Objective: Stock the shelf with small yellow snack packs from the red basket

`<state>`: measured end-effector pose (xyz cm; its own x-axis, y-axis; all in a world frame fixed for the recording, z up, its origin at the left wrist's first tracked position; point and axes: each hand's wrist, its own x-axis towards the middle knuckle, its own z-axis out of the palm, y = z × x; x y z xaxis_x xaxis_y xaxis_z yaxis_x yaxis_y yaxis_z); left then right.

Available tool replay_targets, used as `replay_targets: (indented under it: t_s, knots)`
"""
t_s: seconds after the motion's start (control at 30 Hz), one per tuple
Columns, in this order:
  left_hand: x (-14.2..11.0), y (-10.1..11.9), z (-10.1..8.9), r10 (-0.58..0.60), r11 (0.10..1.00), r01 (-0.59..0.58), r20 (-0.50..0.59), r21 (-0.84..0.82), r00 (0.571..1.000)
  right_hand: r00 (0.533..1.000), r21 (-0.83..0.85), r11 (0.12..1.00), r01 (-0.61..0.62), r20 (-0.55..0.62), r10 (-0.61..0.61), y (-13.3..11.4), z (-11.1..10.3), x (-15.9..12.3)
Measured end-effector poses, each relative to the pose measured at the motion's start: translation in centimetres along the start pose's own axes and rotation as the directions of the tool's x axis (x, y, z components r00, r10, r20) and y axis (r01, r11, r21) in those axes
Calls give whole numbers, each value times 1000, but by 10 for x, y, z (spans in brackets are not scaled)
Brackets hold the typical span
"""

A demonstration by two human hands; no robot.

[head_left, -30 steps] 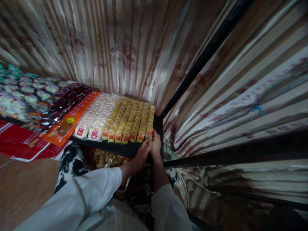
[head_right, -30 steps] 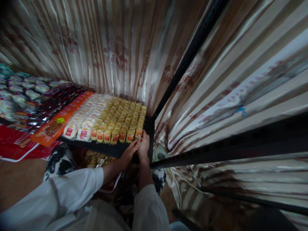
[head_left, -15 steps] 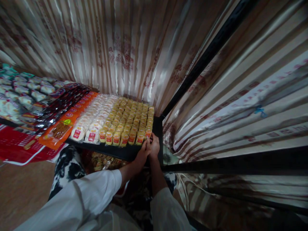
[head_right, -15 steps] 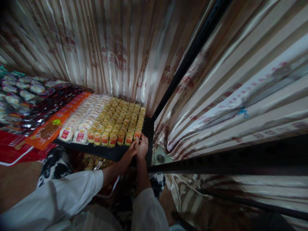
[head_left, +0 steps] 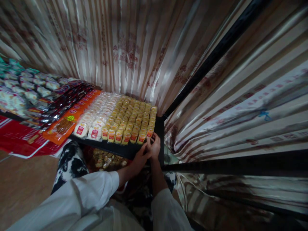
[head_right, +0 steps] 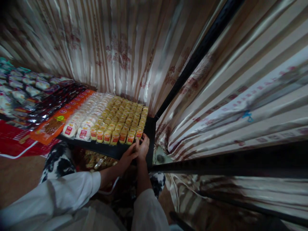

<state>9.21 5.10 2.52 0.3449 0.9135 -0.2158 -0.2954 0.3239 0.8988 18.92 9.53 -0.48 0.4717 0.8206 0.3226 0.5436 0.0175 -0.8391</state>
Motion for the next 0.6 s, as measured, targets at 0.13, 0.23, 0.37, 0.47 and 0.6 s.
replay_targets:
  t_s: [0.13,0.23,0.37,0.47,0.6]
  knots:
    - [-32,0,-26,-96,995,92,90,39,991,992,-33,998,58,-111,-62,-13,-7,-12]
    - [-55,-10,-60,-286,952,275,72,133,956,989,26,999,45,-139,-41,-28,-14,-34]
    - [-76,-33,-116,-443,799,467,-154,379,883,999,124,992,38,24,-41,-47,-17,-84]
    - [-82,-44,-151,-412,688,497,-280,529,867,930,68,994,88,353,-106,-55,-6,-123]
    - [-79,-53,-178,-412,635,528,-331,563,849,479,-162,944,287,878,5,-48,19,-157]
